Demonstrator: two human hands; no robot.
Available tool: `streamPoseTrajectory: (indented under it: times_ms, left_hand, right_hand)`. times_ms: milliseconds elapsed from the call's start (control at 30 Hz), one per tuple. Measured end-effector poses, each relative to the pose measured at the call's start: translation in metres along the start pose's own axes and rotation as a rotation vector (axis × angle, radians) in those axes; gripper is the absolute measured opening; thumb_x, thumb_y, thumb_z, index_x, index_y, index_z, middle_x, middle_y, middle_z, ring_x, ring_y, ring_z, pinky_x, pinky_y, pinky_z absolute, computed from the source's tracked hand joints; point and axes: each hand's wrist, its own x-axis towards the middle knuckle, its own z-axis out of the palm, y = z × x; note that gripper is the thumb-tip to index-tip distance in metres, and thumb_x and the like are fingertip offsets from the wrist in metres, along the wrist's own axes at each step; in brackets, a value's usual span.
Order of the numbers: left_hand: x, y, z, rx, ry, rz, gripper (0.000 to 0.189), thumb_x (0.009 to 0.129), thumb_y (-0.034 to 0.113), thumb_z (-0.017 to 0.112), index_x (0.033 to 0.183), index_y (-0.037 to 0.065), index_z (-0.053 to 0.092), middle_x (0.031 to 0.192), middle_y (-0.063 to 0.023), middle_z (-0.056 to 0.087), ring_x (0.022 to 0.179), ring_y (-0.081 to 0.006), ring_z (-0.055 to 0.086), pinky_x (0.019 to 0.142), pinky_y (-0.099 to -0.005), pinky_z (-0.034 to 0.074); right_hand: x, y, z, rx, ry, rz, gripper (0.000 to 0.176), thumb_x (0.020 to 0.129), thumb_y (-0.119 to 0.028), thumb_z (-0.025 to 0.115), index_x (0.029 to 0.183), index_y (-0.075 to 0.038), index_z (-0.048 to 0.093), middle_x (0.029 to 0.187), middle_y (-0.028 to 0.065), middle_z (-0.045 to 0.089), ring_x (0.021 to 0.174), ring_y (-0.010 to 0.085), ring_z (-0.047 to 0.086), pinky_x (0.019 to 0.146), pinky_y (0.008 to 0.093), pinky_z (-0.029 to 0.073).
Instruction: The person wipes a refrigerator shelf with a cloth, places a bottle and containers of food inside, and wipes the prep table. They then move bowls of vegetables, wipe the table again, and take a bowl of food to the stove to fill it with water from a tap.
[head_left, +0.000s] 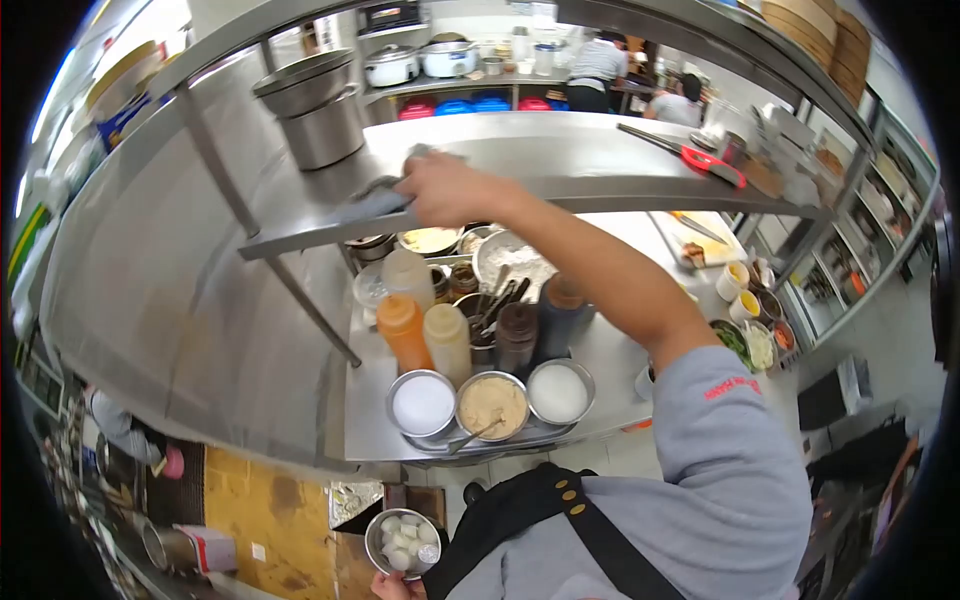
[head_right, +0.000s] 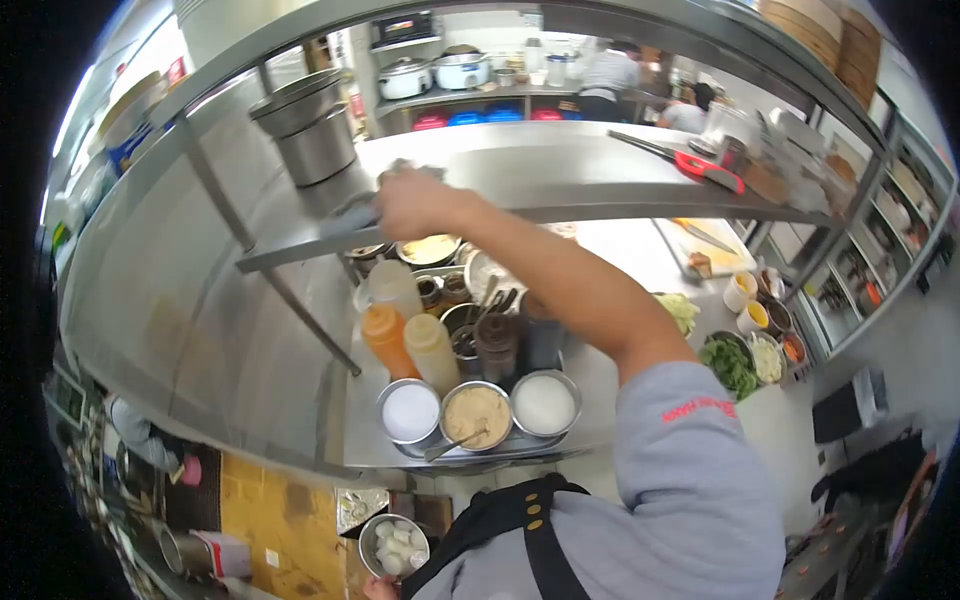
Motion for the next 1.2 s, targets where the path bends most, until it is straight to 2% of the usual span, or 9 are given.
streamPoseTrajectory:
  times_ms: [67,133,167,300,567,667,1033,1100,1200]
  left_hand:
    - [0.005,-0.002,0.001,-0.045,0.018,0.019,0.007,0.074,0.002,0.054,0.078,0.002,0.061,0.061,-0.0029,0.053,0.046,-0.0094,0.044,0.038,-0.0244,0.032]
    - [0.003,-0.001,0.001,-0.063,-0.016,0.043,0.006,0.074,0.002,0.054,0.077,0.002,0.06,0.061,-0.0029,0.053,0.045,-0.0096,0.044,0.038,-0.0247,0.031]
    - [0.002,0.0,0.001,-0.091,-0.043,0.065,0.006,0.074,0.003,0.055,0.076,0.002,0.06,0.061,-0.003,0.053,0.045,-0.0097,0.043,0.038,-0.025,0.031]
    - [0.012,-0.002,0.0,-0.019,-0.032,0.052,0.005,0.074,0.003,0.055,0.076,0.002,0.06,0.061,-0.003,0.053,0.045,-0.0099,0.044,0.038,-0.0251,0.031]
    - [0.037,-0.02,-0.015,0.124,0.012,0.067,0.005,0.075,0.005,0.055,0.076,0.002,0.06,0.06,-0.0028,0.053,0.046,-0.0104,0.044,0.038,-0.0254,0.033]
    - [0.072,-0.046,-0.014,-0.182,-0.088,0.035,0.027,0.065,-0.006,0.044,0.09,-0.006,0.053,0.083,-0.0188,0.059,0.061,-0.0317,0.063,0.044,-0.0455,0.057]
    - [0.094,-0.07,-0.05,-0.186,-0.139,0.046,0.021,0.062,-0.009,0.044,0.081,-0.008,0.054,0.075,-0.0172,0.058,0.06,-0.0334,0.062,0.047,-0.0496,0.055]
    - [0.097,-0.083,-0.048,-0.285,-0.09,0.122,0.024,0.06,-0.009,0.043,0.081,-0.007,0.055,0.076,-0.015,0.059,0.065,-0.0302,0.063,0.051,-0.042,0.056]
    - [0.006,-0.003,-0.022,-0.118,0.07,0.082,0.006,0.074,0.005,0.054,0.075,0.001,0.059,0.06,-0.0031,0.051,0.05,-0.0113,0.047,0.039,-0.0265,0.035]
  right_hand:
    - [-0.023,0.018,-0.006,0.16,0.079,-0.012,0.036,0.07,-0.016,0.048,0.1,-0.006,0.064,0.098,0.0205,0.058,0.093,0.0349,0.054,0.09,0.0431,0.039]
    - [-0.058,0.095,0.002,-0.09,0.024,0.171,0.026,0.071,-0.019,0.049,0.086,-0.006,0.066,0.092,0.0185,0.059,0.089,0.0342,0.055,0.083,0.0437,0.042]
    - [-0.086,0.114,-0.021,-0.508,-0.256,0.063,0.024,0.071,-0.022,0.05,0.071,-0.005,0.066,0.089,0.0164,0.062,0.086,0.0304,0.058,0.084,0.0417,0.043]
    - [-0.227,0.222,-0.04,-0.451,0.132,0.322,0.03,0.069,-0.028,0.058,0.082,-0.002,0.065,0.089,0.0201,0.059,0.084,0.0351,0.057,0.078,0.0387,0.045]
    - [-0.262,0.191,-0.087,-0.519,-0.139,1.044,0.03,0.07,-0.023,0.051,0.079,0.003,0.065,0.088,0.0228,0.062,0.091,0.0386,0.057,0.08,0.0464,0.044]
    - [-0.215,0.16,-0.067,-0.379,0.033,0.86,0.029,0.071,-0.02,0.049,0.076,0.004,0.065,0.088,0.0249,0.062,0.085,0.0393,0.059,0.079,0.0487,0.044]
    - [0.148,-0.112,0.031,0.068,-0.022,-0.002,0.022,0.066,-0.014,0.053,0.078,-0.001,0.066,0.082,0.0178,0.065,0.076,0.032,0.063,0.068,0.0424,0.049]
    - [0.198,-0.133,0.049,0.151,-0.027,-0.024,0.025,0.072,-0.015,0.053,0.088,-0.002,0.066,0.089,0.019,0.063,0.085,0.0317,0.061,0.075,0.0407,0.048]
    - [0.247,-0.102,0.079,0.197,-0.108,0.021,0.04,0.074,-0.02,0.048,0.11,-0.007,0.059,0.109,0.0176,0.059,0.102,0.0285,0.056,0.086,0.0389,0.044]
